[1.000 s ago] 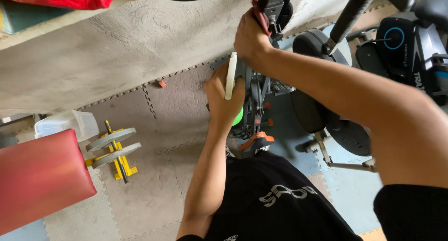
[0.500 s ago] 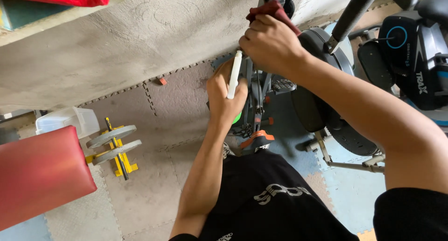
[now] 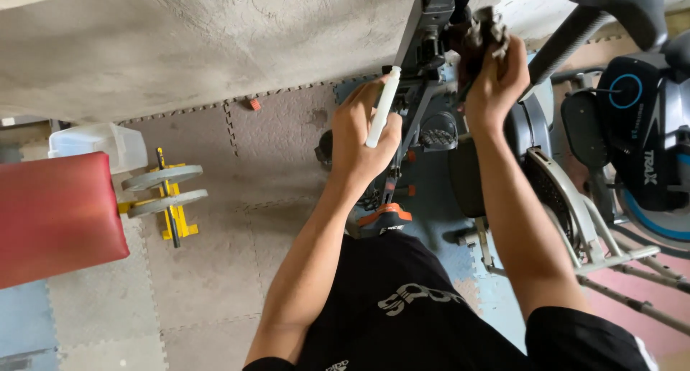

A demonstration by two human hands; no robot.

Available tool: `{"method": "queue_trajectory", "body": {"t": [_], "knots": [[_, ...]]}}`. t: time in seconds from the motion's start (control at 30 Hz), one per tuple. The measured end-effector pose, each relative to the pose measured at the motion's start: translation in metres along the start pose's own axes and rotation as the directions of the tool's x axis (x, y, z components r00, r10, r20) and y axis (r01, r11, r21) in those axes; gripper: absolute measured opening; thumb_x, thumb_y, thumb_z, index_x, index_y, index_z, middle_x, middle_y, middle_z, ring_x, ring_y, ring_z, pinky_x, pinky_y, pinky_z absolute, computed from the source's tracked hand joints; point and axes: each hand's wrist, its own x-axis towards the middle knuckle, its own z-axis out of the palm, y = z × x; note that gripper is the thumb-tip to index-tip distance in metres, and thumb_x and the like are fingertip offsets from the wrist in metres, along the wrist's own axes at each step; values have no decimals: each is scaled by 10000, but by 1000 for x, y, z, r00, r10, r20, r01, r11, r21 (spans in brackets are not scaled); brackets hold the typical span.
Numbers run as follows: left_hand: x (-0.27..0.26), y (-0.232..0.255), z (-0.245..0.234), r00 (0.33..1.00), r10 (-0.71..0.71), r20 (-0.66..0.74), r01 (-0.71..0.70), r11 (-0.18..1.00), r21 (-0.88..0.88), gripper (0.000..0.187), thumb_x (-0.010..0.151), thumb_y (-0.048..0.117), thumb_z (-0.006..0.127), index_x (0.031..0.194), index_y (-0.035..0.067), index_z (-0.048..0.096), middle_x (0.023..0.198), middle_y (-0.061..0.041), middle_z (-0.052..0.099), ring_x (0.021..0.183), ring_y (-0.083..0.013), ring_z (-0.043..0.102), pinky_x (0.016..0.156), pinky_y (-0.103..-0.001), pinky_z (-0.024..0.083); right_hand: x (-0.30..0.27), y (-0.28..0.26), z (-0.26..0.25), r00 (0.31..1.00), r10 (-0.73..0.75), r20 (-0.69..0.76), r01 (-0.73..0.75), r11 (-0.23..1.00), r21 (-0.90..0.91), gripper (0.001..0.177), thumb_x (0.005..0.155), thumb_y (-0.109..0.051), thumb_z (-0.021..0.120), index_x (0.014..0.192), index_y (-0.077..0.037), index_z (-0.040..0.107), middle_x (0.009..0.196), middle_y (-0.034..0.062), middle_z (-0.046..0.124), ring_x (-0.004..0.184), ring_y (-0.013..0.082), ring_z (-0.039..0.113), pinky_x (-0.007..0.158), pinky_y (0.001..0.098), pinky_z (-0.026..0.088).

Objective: Using a spray bottle and cloth to wipe down and sanitize an elliptical machine and exercise bike.

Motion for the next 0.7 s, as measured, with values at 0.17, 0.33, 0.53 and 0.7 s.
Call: {"method": "queue_trajectory", "body": {"t": [0.17,0.33,0.53,0.7], "knots": [[3,-4,22,984,159,-84,-157,987,27,458,817,-26,581,1267,-3,662,1073,-193,723,839,-337,718,763,-395,593,-12,-29,9,958,-257,-123,252,966,-53,173,1179,-109,502,1263,13,592,1006,40,642,817,114,608,680,306,507],[18,2,38,981,168,-94,-167,986,25,423,798,-16,569,1213,-6,653,1235,-220,715,917,-355,754,844,-410,635,4,14,43,992,-97,-83,115,961,251,212,1177,-194,542,1024,-58,599,813,-50,526,622,46,425,556,253,373],[27,-2,48,992,129,7,-129,992,13,497,768,-23,579,1263,-39,616,989,-230,734,581,-248,682,586,-350,595,-23,39,40,983,49,177,-73,989,131,145,1059,-141,495,995,-90,614,836,-39,603,680,59,531,583,239,433],[27,10,37,995,99,-12,-99,994,41,449,782,-6,578,1220,34,669,643,-90,643,481,-209,612,481,-355,497,-11,22,31,972,18,233,-13,1000,-23,167,1068,-20,566,1122,-17,723,961,10,714,832,82,626,736,241,521]]}}
